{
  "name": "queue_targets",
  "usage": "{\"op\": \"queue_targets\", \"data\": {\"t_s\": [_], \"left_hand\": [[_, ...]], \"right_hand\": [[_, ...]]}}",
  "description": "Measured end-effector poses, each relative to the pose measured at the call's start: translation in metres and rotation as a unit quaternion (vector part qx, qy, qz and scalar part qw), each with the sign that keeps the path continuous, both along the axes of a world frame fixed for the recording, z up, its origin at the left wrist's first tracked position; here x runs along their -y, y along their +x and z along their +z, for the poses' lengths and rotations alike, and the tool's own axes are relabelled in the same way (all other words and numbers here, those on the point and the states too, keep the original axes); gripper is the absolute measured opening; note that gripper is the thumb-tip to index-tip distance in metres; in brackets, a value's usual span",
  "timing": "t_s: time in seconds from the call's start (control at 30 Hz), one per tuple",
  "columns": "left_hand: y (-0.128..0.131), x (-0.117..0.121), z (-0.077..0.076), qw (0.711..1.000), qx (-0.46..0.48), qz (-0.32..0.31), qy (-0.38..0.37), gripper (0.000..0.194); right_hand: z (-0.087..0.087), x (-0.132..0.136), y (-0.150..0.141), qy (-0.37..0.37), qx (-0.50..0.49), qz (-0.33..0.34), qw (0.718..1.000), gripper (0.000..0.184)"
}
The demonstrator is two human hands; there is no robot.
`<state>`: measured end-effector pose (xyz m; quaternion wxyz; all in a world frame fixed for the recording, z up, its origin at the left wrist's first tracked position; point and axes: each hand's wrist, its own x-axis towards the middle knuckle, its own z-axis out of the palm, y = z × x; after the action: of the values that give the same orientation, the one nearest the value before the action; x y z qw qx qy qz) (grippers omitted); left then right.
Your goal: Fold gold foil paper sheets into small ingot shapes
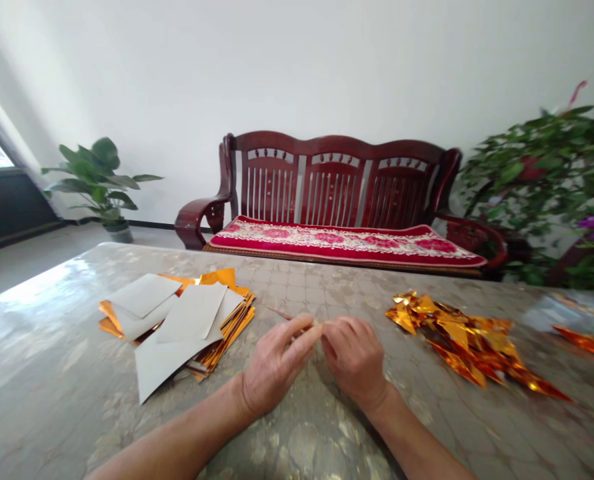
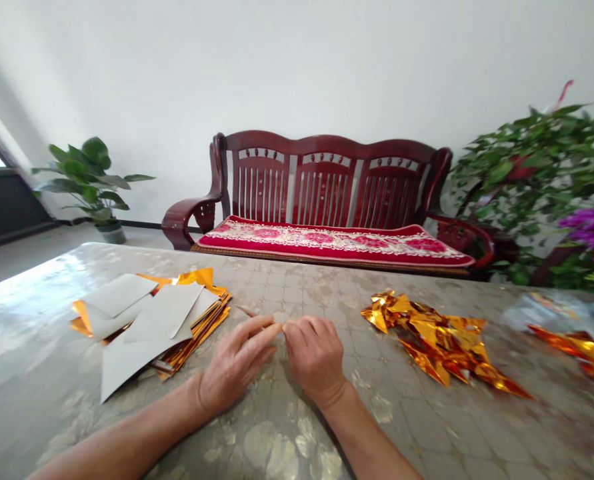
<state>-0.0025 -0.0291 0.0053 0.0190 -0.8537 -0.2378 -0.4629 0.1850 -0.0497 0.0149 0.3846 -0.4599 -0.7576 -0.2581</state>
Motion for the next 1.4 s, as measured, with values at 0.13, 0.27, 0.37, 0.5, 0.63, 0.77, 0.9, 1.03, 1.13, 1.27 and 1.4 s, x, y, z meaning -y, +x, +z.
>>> {"op": "queue_targets", "data": {"t_s": [0.13, 0.27, 0.37, 0.5, 0.63, 0.77, 0.9, 1.03, 1.13, 1.27, 1.4], "left_hand": [[0.000, -0.009, 0.003, 0.998, 0.027, -0.007, -0.051, 0.023], [-0.001, -0.015, 0.000, 0.985, 0.131, -0.056, -0.102, 0.012], [-0.006, -0.020, -0.005, 0.985, 0.121, -0.062, -0.103, 0.010], [-0.013, -0.023, -0.007, 0.996, -0.027, 0.045, -0.073, 0.014], [-0.018, -0.021, -0.003, 0.996, -0.082, 0.040, -0.014, 0.021], [-0.018, -0.025, -0.005, 0.999, -0.047, 0.008, 0.018, 0.025], [-0.016, -0.029, -0.010, 0.997, -0.064, 0.020, -0.026, 0.024], [-0.011, -0.026, -0.008, 0.985, -0.153, 0.064, -0.057, 0.019], [-0.009, -0.023, -0.005, 0.973, -0.205, 0.070, -0.075, 0.022], [-0.008, -0.025, -0.005, 0.961, -0.240, 0.063, -0.122, 0.026], [-0.009, -0.029, -0.009, 0.954, -0.206, 0.058, -0.210, 0.026]], "right_hand": [[0.001, 0.004, -0.002, 0.028, 0.033, 0.005, 0.999, 0.009], [0.000, 0.001, 0.003, 0.030, 0.010, 0.006, 0.999, 0.011], [-0.001, 0.000, 0.008, 0.040, 0.016, 0.004, 0.999, 0.012], [-0.002, 0.003, 0.010, -0.021, 0.063, -0.009, 0.998, 0.018], [-0.002, 0.010, 0.016, -0.095, 0.056, 0.003, 0.994, 0.027], [-0.002, 0.016, 0.023, -0.108, 0.038, 0.011, 0.993, 0.029], [-0.006, 0.011, 0.017, -0.106, 0.070, -0.008, 0.992, 0.025], [-0.010, 0.004, 0.009, -0.154, 0.071, -0.022, 0.985, 0.020], [-0.014, 0.002, 0.008, -0.199, 0.076, -0.024, 0.977, 0.016], [-0.019, 0.001, 0.010, -0.253, 0.068, -0.017, 0.965, 0.013], [-0.020, 0.000, 0.011, -0.292, 0.032, -0.004, 0.956, 0.017]]}}
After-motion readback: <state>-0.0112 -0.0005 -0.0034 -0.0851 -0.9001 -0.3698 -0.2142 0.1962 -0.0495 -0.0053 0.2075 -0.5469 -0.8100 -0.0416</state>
